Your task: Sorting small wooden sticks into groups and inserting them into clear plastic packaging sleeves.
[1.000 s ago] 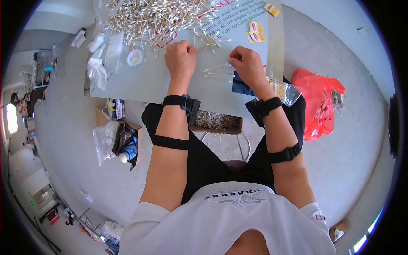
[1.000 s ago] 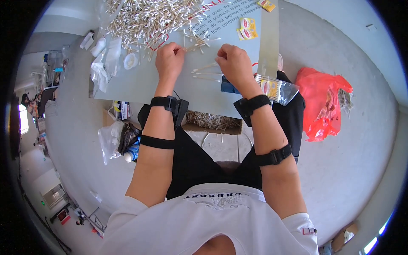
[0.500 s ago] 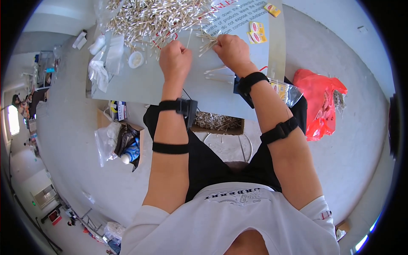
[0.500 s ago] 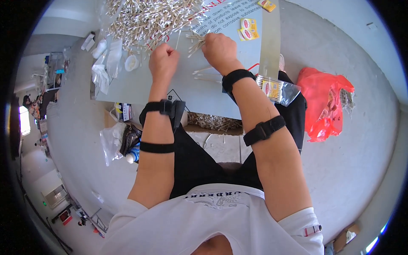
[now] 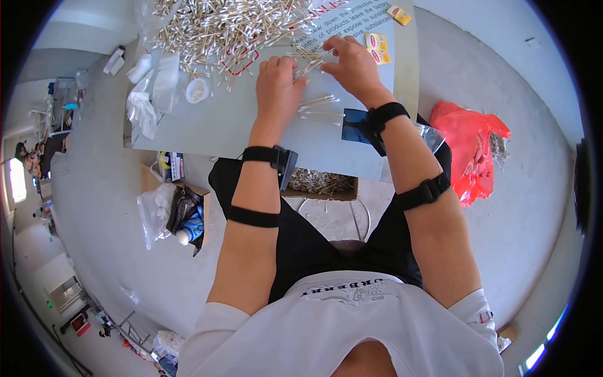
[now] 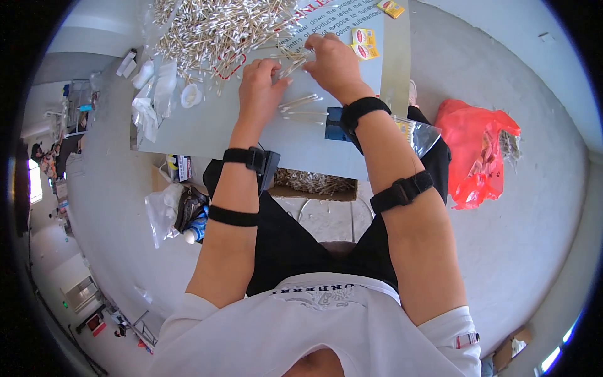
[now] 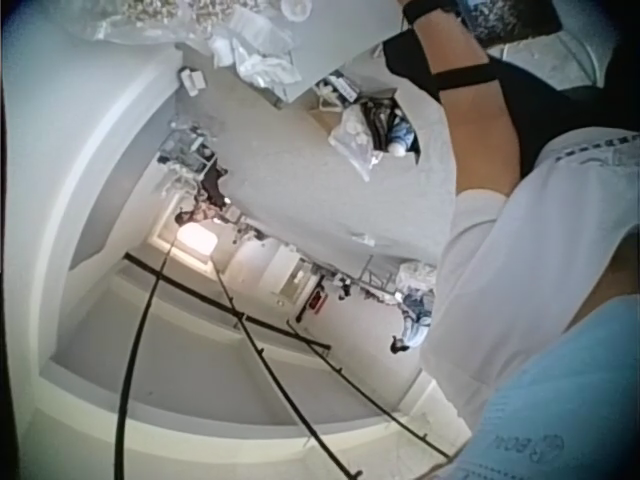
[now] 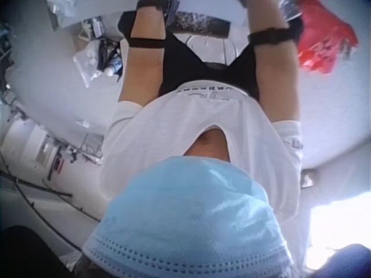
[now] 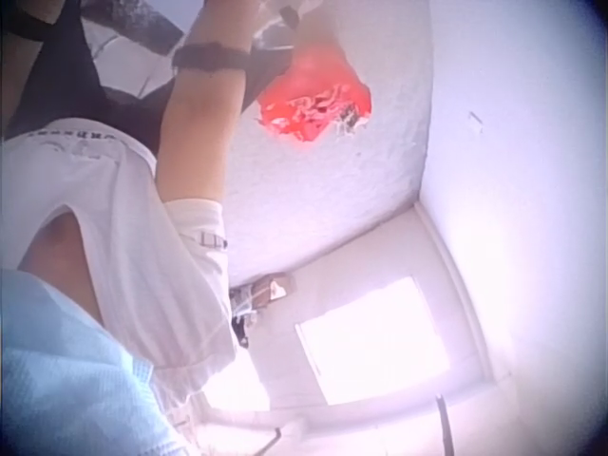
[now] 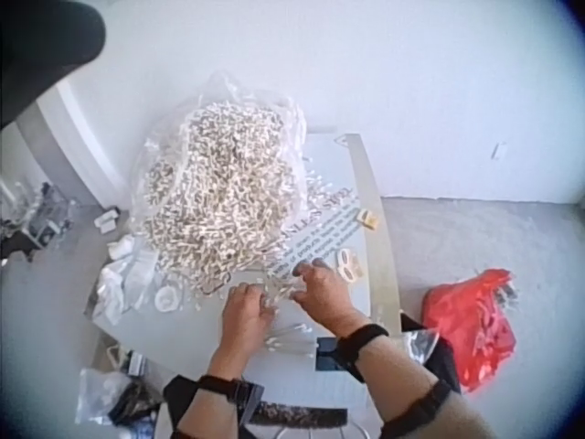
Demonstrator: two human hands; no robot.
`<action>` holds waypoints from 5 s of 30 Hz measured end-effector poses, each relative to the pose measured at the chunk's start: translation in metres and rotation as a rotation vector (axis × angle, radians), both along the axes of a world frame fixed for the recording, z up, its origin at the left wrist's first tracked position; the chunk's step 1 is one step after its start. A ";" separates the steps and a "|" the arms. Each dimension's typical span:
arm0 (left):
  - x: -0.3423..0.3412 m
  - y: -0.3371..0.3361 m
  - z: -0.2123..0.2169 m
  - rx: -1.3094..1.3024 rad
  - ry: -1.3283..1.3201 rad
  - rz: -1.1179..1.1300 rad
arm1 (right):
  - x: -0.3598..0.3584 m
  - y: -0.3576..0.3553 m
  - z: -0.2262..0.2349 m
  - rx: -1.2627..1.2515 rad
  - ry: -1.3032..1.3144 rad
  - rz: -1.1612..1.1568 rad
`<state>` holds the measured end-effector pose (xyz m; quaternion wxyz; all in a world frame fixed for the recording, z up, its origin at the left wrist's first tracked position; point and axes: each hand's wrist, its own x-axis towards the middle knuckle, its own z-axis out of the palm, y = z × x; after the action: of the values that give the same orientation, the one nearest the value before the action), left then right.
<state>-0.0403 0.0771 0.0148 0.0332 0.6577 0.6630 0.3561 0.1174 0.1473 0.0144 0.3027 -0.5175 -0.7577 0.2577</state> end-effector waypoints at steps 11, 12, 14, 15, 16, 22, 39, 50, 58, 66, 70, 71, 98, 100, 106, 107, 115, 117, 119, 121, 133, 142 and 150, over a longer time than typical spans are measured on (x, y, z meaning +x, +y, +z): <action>-0.051 0.012 -0.012 -0.152 -0.061 -0.005 | 0.003 0.022 -0.003 -0.166 -0.114 0.022; -0.053 0.009 -0.012 -0.165 -0.099 -0.034 | 0.001 0.022 -0.003 -0.168 -0.113 0.024; -0.050 0.006 -0.011 -0.209 -0.096 -0.108 | 0.002 0.022 -0.006 -0.166 -0.033 -0.030; -0.048 0.003 -0.010 -0.253 -0.091 -0.181 | 0.002 0.023 -0.007 -0.166 -0.034 -0.030; -0.043 0.001 -0.008 -0.253 -0.093 -0.183 | 0.003 0.025 -0.008 -0.160 -0.009 -0.045; -0.029 -0.007 -0.004 -0.232 0.004 -0.070 | 0.007 0.024 -0.011 -0.146 0.013 -0.045; -0.024 -0.018 -0.004 -0.216 -0.072 0.010 | 0.014 0.025 -0.018 -0.156 0.118 -0.133; -0.015 -0.012 -0.007 -0.129 -0.016 -0.080 | 0.007 0.011 -0.001 -0.104 0.014 -0.055; -0.012 -0.009 -0.003 -0.148 0.019 -0.125 | -0.002 0.011 0.004 -0.117 -0.244 0.001; -0.007 -0.009 -0.002 -0.171 -0.006 -0.126 | 0.012 0.003 0.003 -0.165 -0.195 0.127; -0.008 0.003 -0.010 -0.058 -0.136 -0.043 | 0.011 0.000 0.000 -0.134 -0.153 0.121; -0.012 0.010 -0.010 -0.040 -0.145 0.013 | 0.010 -0.001 0.000 -0.125 -0.138 0.124; -0.031 0.070 0.000 -0.221 0.094 0.032 | 0.013 -0.008 0.005 -0.030 -0.166 0.387; -0.021 0.063 0.002 -0.227 0.083 0.057 | 0.016 -0.007 0.007 -0.063 -0.162 0.386; 0.003 0.055 0.001 -0.373 0.067 0.209 | 0.014 -0.006 0.009 -0.151 -0.162 0.381; 0.003 0.056 0.000 -0.373 0.067 0.209 | 0.014 -0.006 0.008 -0.145 -0.159 0.377; -0.017 0.042 0.003 -0.393 0.012 -0.055 | 0.014 -0.005 0.006 -0.143 -0.135 0.359; -0.022 0.036 0.002 -0.367 0.003 -0.099 | 0.012 -0.002 0.002 -0.170 -0.102 0.342; -0.020 0.033 0.001 -0.337 -0.009 -0.150 | 0.010 0.002 -0.004 -0.191 0.140 0.111; -0.020 0.028 0.000 -0.246 0.024 -0.165 | 0.006 0.009 -0.004 -0.093 0.125 0.125; -0.004 -0.019 -0.005 -0.054 0.295 -0.283 | 0.020 -0.021 -0.018 0.093 0.049 0.129; 0.051 -0.074 -0.013 -0.302 0.276 -0.273 | 0.028 -0.104 -0.003 -0.061 0.621 -0.225; 0.042 -0.056 -0.019 -0.017 -0.546 -0.042 | 0.017 -0.119 -0.020 -0.098 0.895 -0.310</action>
<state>0.0016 0.0211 -0.0046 0.2233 0.5507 0.6187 0.5139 0.1345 0.0285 -0.0054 0.6095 -0.4762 -0.4536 0.4426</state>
